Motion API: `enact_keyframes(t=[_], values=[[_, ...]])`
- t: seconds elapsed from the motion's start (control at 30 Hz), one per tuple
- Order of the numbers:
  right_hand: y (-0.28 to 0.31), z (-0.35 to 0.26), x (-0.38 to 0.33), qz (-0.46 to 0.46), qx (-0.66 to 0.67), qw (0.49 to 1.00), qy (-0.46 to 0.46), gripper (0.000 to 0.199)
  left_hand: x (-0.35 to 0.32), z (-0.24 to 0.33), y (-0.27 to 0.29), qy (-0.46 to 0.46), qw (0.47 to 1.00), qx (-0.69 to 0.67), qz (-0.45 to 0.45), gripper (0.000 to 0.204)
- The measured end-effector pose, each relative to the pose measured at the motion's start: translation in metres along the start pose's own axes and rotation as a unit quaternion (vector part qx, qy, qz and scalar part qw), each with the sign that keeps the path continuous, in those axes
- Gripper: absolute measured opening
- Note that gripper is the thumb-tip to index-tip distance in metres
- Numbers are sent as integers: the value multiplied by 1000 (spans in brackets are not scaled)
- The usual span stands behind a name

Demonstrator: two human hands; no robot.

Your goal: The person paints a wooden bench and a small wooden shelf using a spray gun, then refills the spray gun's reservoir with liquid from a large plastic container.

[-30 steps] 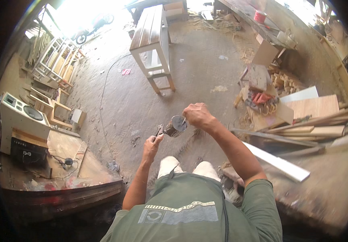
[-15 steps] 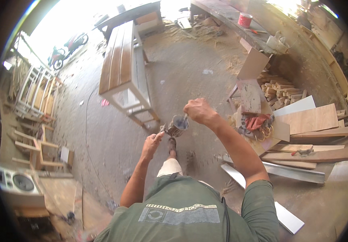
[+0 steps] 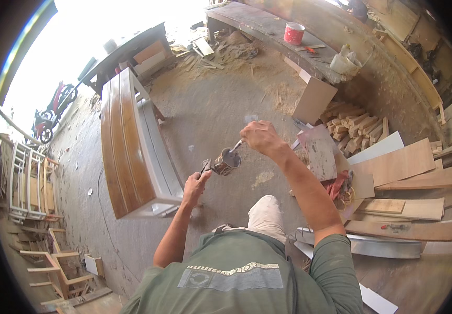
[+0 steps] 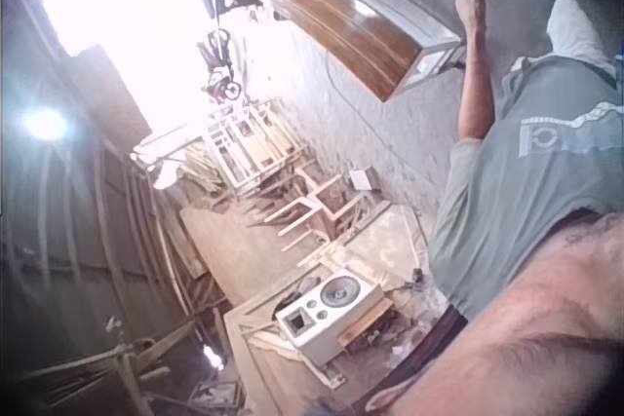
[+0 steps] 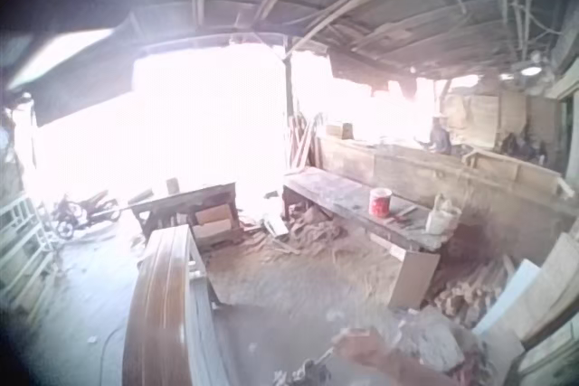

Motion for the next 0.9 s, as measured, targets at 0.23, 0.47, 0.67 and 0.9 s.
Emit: enact_keyframes(t=[0.23,0.47,0.67,0.9], values=[[2,138,120,12,-45,998,39,13,148,104,-28,10,1000,9,-14,70],[-2,290,229,-64,-46,994,82,10,295,190,-76,-2,999,-11,31,69],[17,394,316,-70,2,997,35,11,378,289,-99,6,998,10,57,72],[63,510,432,-38,6,999,32,11,525,338,-116,12,998,2,58,63]])
Point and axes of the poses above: each hand's wrist, its own x-axis towards the middle knuckle, its own y-axis out of the back of the hand, z = x × y, the point moved 4 cm from there along x, towards the middle knuckle, and after that the axes turned 5 degrees about y, right-handed, at the moved point
